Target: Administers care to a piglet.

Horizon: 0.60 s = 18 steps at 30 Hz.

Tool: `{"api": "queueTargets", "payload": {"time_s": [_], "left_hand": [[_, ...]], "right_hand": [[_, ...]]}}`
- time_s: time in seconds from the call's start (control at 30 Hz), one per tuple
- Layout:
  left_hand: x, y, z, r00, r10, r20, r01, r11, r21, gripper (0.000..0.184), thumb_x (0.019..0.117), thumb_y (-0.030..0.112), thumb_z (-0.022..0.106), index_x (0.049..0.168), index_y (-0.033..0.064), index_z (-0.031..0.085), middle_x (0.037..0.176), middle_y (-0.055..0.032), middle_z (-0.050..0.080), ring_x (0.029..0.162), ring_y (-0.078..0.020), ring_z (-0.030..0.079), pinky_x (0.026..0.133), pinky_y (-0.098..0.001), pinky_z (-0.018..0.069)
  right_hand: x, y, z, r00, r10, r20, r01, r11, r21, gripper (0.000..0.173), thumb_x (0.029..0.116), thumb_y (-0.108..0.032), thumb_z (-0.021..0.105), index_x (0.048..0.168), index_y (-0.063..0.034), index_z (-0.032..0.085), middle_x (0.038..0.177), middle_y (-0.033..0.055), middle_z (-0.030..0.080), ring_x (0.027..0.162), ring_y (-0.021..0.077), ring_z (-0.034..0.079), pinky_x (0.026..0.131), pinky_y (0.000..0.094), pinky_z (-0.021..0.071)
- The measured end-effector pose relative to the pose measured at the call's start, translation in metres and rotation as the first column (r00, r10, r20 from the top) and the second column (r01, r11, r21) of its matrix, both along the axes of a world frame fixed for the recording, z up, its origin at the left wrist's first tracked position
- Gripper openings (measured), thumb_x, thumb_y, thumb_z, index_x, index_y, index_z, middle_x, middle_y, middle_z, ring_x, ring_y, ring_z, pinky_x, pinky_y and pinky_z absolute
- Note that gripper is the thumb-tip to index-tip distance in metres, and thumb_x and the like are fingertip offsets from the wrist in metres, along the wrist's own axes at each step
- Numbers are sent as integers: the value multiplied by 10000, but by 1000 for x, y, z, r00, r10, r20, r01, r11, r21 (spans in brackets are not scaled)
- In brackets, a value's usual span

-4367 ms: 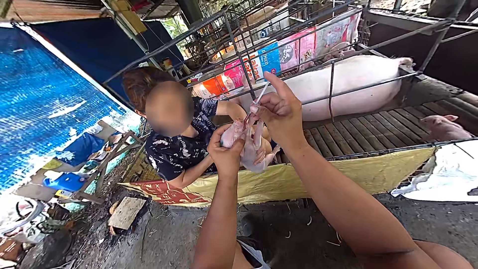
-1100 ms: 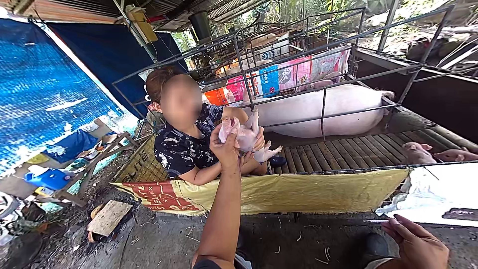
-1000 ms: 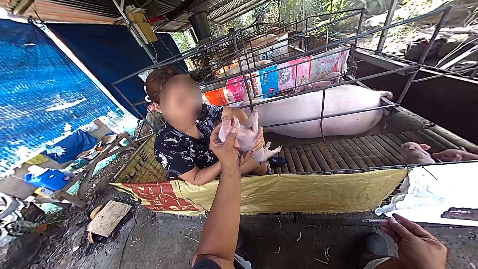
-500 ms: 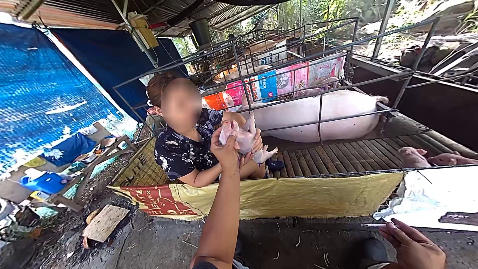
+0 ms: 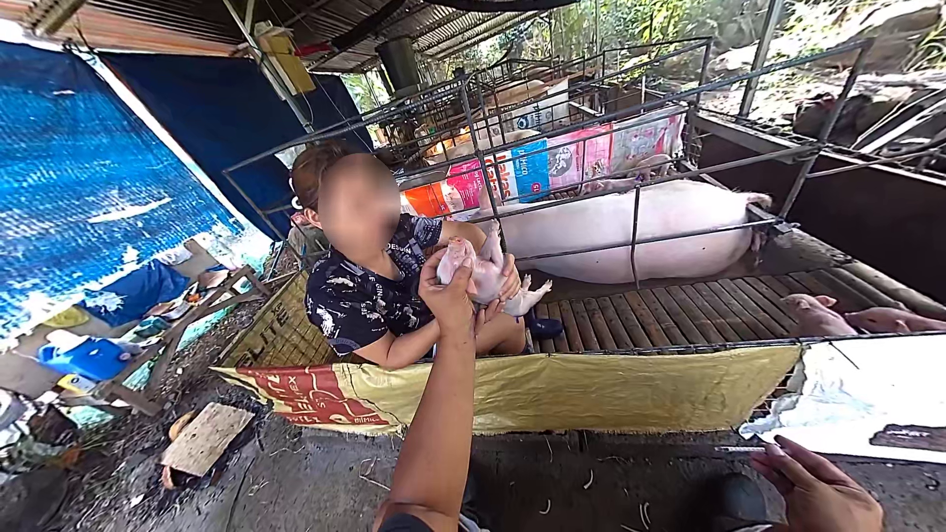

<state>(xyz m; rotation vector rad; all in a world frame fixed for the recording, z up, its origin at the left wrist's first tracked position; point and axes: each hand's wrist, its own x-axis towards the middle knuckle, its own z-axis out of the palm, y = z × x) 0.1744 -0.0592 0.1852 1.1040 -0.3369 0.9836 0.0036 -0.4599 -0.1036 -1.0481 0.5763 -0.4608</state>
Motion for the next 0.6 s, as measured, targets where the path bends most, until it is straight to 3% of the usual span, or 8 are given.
{"api": "queueTargets", "payload": {"time_s": [0.27, 0.4, 0.5, 0.6], "left_hand": [[3, 0, 2, 997, 10, -83, -8, 1000, 20, 470, 795, -76, 789, 1235, -7, 638, 1112, -140, 698, 968, -203, 694, 818, -371, 609], [-1, 5, 3, 983, 16, -181, 9, 991, 136, 648, 757, -64, 820, 1346, -2, 556, 1213, -162, 653, 1054, -222, 667, 872, -391, 596], [-9, 10, 4, 968, 84, -237, -22, 967, 252, 747, 753, 4, 855, 1408, 2, 496, 1330, -169, 611, 1178, -239, 629, 950, -406, 568], [-30, 16, 2, 965, 196, -172, -120, 919, 376, 780, 781, 106, 864, 1446, 23, 463, 1460, -161, 531, 1362, -261, 513, 1097, -457, 482]], "right_hand": [[0, 1, 0, 1000, -9, -7, 9, 1000, -3, 235, 955, 42, 637, 1189, 36, 609, 792, 37, 729, 626, 151, 729, 614, 312, 650], [-1, 0, 0, 1000, -18, -12, 18, 1000, 3, 244, 953, 53, 630, 1195, 30, 608, 804, 34, 725, 625, 150, 727, 608, 309, 647], [-2, 1, 0, 1000, -22, -21, 22, 1000, 7, 229, 950, 54, 638, 1176, 27, 614, 785, 32, 720, 612, 140, 719, 604, 301, 643], [-1, 1, -1, 999, -25, -26, 25, 1000, 5, 238, 950, 60, 632, 1186, 32, 619, 783, 37, 716, 609, 137, 716, 601, 296, 641]]}}
